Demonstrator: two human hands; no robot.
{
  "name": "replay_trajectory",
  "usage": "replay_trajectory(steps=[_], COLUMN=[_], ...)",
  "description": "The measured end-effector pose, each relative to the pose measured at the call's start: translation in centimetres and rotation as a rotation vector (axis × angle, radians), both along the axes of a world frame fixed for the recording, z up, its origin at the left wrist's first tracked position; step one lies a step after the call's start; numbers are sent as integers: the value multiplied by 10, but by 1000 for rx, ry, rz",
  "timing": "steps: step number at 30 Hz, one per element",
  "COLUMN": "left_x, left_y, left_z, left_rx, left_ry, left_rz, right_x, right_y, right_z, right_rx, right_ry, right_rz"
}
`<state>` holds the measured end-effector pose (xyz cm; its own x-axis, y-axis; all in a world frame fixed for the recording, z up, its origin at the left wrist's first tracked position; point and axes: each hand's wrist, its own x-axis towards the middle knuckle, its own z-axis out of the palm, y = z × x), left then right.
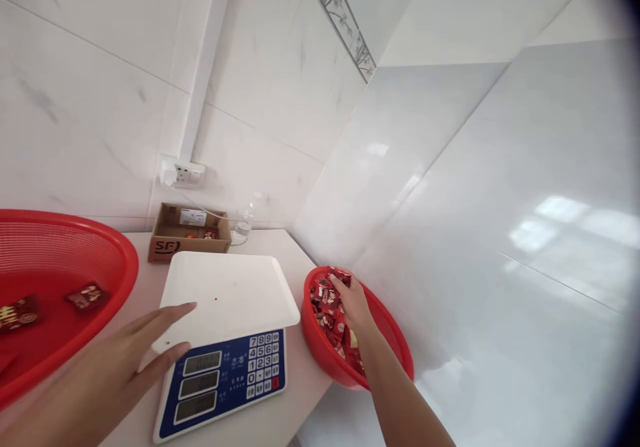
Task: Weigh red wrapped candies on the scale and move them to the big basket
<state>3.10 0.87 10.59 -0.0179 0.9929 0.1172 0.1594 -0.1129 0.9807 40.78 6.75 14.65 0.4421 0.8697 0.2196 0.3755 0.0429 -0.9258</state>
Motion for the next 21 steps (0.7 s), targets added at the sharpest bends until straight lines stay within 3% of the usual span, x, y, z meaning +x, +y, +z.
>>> replay_trajectory(steps=[2,6,10,14,21], left_x=[10,31,36,28,25], left_y=[-8,-24,-25,-15,-5], left_z=[4,20,30,27,15], left_rx=[-121,-290,-387,-425,-445], left_ry=[-3,-441,-866,-1023,-1089], left_rz=[-135,-308,-320,-286,-150], right_x=[-44,-140,-211,-239,-234], right_y=[5,-3,-28,-40,-31], right_z=[0,-9,-22,-28,-28], right_rx=[60,99,115,174,129], right_ry=[205,540,356,109,113], right_rz=[127,345,477,559,608])
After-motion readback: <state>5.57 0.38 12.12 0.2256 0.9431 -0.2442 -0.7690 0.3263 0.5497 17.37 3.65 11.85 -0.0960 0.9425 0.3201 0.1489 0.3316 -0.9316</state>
